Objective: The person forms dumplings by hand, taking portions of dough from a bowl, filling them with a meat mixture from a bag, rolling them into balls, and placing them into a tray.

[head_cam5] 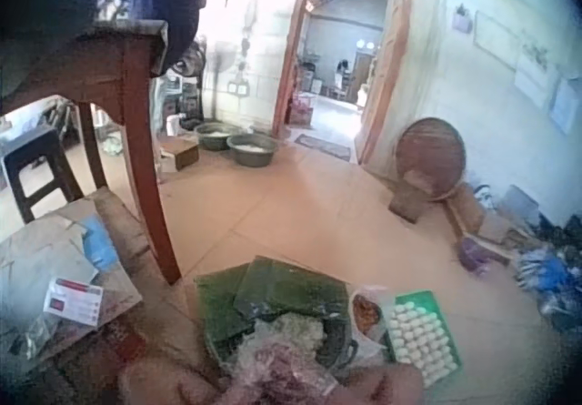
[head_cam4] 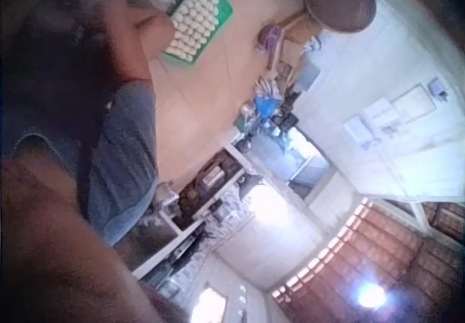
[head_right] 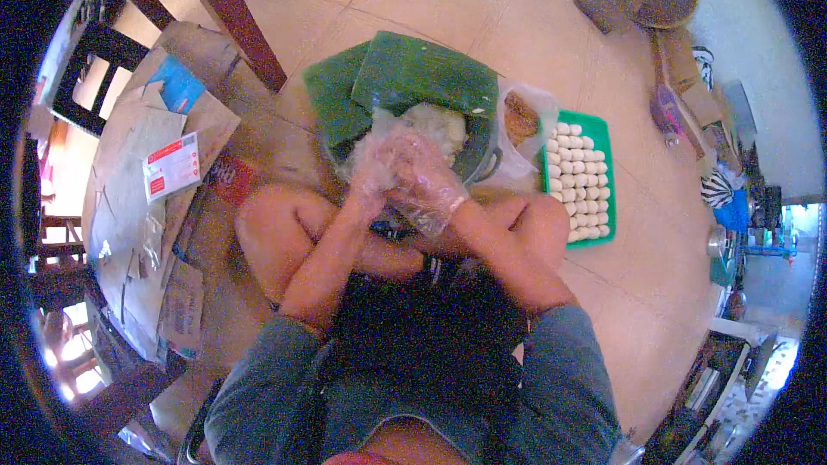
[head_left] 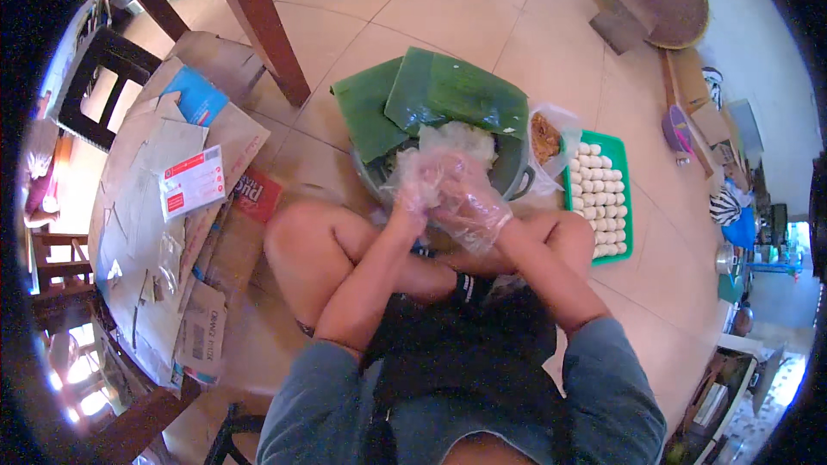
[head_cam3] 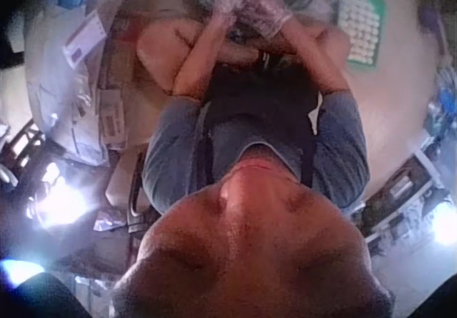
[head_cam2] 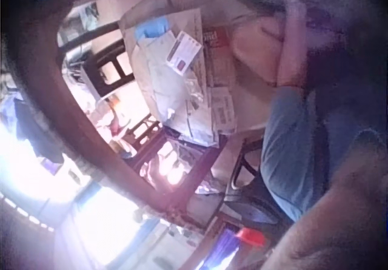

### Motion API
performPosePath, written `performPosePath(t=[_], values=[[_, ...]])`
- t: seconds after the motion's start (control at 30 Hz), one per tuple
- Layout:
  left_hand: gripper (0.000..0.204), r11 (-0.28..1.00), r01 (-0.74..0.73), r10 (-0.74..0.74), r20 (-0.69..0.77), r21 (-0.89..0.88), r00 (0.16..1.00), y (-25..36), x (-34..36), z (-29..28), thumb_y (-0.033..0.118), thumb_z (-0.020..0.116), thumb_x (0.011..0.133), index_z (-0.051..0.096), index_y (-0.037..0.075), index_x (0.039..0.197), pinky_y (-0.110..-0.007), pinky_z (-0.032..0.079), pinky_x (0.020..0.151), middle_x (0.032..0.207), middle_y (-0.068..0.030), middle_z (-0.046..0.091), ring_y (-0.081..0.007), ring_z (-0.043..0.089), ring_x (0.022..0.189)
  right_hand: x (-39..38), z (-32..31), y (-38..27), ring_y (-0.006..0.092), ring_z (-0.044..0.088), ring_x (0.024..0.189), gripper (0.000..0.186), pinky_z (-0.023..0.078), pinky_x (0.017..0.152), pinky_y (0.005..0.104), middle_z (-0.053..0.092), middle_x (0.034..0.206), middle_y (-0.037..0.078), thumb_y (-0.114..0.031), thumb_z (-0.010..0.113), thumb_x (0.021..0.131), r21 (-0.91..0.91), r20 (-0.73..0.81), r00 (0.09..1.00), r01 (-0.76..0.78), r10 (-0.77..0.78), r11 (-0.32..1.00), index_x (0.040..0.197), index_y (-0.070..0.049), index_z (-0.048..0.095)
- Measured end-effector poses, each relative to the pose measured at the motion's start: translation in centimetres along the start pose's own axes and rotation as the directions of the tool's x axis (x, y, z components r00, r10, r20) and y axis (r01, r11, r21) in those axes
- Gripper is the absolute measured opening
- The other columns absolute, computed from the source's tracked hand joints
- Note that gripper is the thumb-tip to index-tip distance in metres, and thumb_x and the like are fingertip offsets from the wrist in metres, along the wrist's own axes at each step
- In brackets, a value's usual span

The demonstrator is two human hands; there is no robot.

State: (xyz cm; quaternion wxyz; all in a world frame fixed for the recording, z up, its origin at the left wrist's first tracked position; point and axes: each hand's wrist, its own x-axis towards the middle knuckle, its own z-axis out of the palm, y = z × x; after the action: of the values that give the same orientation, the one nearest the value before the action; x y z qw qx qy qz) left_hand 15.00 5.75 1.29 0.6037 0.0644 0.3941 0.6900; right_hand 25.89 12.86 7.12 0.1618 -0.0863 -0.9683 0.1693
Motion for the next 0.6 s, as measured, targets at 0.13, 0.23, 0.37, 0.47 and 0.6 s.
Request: performPosePath(t=[0.13, 0.23, 0.37, 0.47, 0.6], values=[[0.037, 0.999, -0.029, 0.031, -0.073, 0.039, 0.997, -1.2, 0.0, -0.1, 0.036, 0.047, 0.088, 0.052, 0.008, 0.112, -0.033, 0.049, 0.078, 0.104, -0.0064, 0.057, -0.0202, 0.056, 0.091, -0.2, 0.6, 0.9, 0.0371, 0.036, 0.12, 0.073, 0.029, 0.102, 0.0432, 0.041, 0.129, 0.018, -0.033, 0.071, 0.065, 0.279, 0.198, 0.97, -0.197, 0.145, 0.94, 0.127, -0.008, 0.042], [0.033, 0.998, 0.061, -0.058, -0.12, 0.023, 0.991, 1.7, -1.0, 1.7, 0.034, 0.045, 0.089, 0.053, 0.01, 0.109, -0.033, 0.049, 0.074, 0.099, -0.0056, 0.059, -0.02, 0.057, 0.089, -0.9, -2.1, -1.2, 0.0351, 0.03, 0.126, 0.071, 0.023, 0.105, 0.0415, 0.036, 0.134, 0.018, -0.037, 0.066, 0.072, 0.366, 0.054, 0.971, -0.235, 0.231, 0.901, 0.13, -0.007, 0.038], [0.043, 0.914, 0.068, 0.02, 0.213, -0.399, 0.977, 1.9, -1.2, 1.9, 0.043, 0.041, 0.088, 0.052, 0.007, 0.11, -0.036, 0.046, 0.082, 0.105, -0.0093, 0.058, -0.0237, 0.056, 0.092, -1.4, 1.0, -3.2, 0.0301, 0.023, 0.131, 0.083, 0.019, 0.107, 0.0362, 0.028, 0.139, 0.017, -0.039, 0.068, 0.073, 0.677, -0.046, 0.928, -0.242, 0.369, 0.695, 0.136, -0.003, 0.027], [0.059, 0.911, 0.183, 0.024, 0.49, -0.37, 0.871, 0.7, -0.6, 1.0, 0.055, 0.034, 0.088, 0.047, 0.005, 0.118, -0.039, 0.042, 0.093, 0.115, -0.0122, 0.055, -0.0266, 0.054, 0.103, -1.4, 3.2, -4.7, 0.0278, 0.017, 0.133, 0.09, 0.012, 0.108, 0.0357, 0.02, 0.143, 0.018, -0.045, 0.063, 0.076, 0.565, -0.152, 0.918, -0.224, 0.367, 0.794, 0.139, -0.001, 0.017], [0.058, 0.911, 0.186, -0.157, 0.108, -0.368, 0.982, 1.8, -1.5, 1.8, 0.052, 0.036, 0.087, 0.045, 0.006, 0.121, -0.039, 0.042, 0.091, 0.114, -0.0099, 0.055, -0.0247, 0.053, 0.102, -2.5, 0.5, -2.4, 0.0369, 0.023, 0.13, 0.065, 0.013, 0.109, 0.0415, 0.031, 0.137, 0.019, -0.026, 0.062, 0.076, 0.849, 0.009, 0.887, -0.251, 0.462, 0.466, 0.13, -0.002, 0.035]])
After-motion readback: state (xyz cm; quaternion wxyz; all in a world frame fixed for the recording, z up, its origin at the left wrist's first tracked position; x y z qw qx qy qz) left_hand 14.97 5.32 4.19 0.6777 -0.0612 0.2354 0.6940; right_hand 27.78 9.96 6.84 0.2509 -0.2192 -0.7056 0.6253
